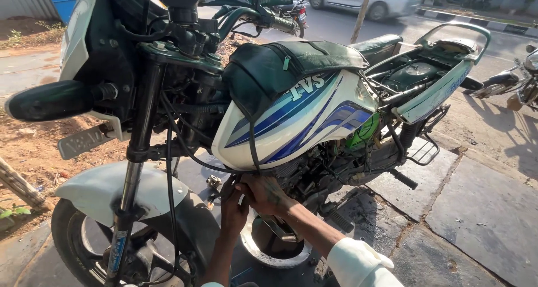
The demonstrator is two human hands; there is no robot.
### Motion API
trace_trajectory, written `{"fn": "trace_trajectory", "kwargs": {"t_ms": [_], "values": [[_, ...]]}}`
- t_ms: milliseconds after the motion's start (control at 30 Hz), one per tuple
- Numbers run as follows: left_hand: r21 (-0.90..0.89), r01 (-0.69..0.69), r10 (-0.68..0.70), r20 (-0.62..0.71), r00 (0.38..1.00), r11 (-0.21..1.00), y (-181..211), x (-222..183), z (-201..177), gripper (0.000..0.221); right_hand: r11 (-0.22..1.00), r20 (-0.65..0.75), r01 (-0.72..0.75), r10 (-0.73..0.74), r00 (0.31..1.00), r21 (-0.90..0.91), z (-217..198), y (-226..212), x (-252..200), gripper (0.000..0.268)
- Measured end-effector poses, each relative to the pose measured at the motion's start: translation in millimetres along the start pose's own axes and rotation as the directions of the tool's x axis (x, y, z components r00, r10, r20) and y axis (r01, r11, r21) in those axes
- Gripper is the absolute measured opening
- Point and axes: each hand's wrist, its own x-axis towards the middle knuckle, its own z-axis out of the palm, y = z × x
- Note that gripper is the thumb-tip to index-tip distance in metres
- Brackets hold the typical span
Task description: Replacing parts and repairing a motorcycle engine area.
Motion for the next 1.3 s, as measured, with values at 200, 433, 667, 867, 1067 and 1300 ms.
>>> {"fn": "trace_trajectory", "kwargs": {"t_ms": [200, 433, 667, 867, 1067, 1300], "values": [[-0.075, 0.063, -0.071, -0.1, 0.992, 0.995, -13, -13, 14, 0.042, 0.998, -0.044, 0.048, -0.047, 0.998, 0.035, -10, -9, 0, 0.018], [-0.027, 0.072, -0.07, 0.058, 0.996, 0.997, 9, 4, -2, 0.028, 0.955, -0.177, 0.01, 0.045, 0.983, 0.297, -15, -14, -10, 0.012], [0.106, 0.03, -0.048, 0.175, 0.983, 0.994, 56, 45, -34, 0.009, 0.696, -0.525, -0.078, 0.605, 0.599, 0.714, -20, -3, -21, 0.03], [0.141, 0.031, -0.056, 0.172, 0.984, 0.99, 57, 43, -32, 0.008, 0.599, -0.403, -0.253, 0.739, 0.539, 0.76, -6, 28, -29, 0.012], [0.139, -0.063, 0.051, 0.084, 0.995, 0.988, 48, 43, -27, 0.02, 0.916, -0.666, -0.378, 0.198, 0.719, -0.137, -26, -24, -31, 0.028], [0.145, -0.11, 0.098, 0.091, 0.991, 0.983, 48, 42, -28, 0.024, 0.94, -0.359, -0.34, 0.31, 0.881, -0.024, -23, -21, -27, 0.025]]}}
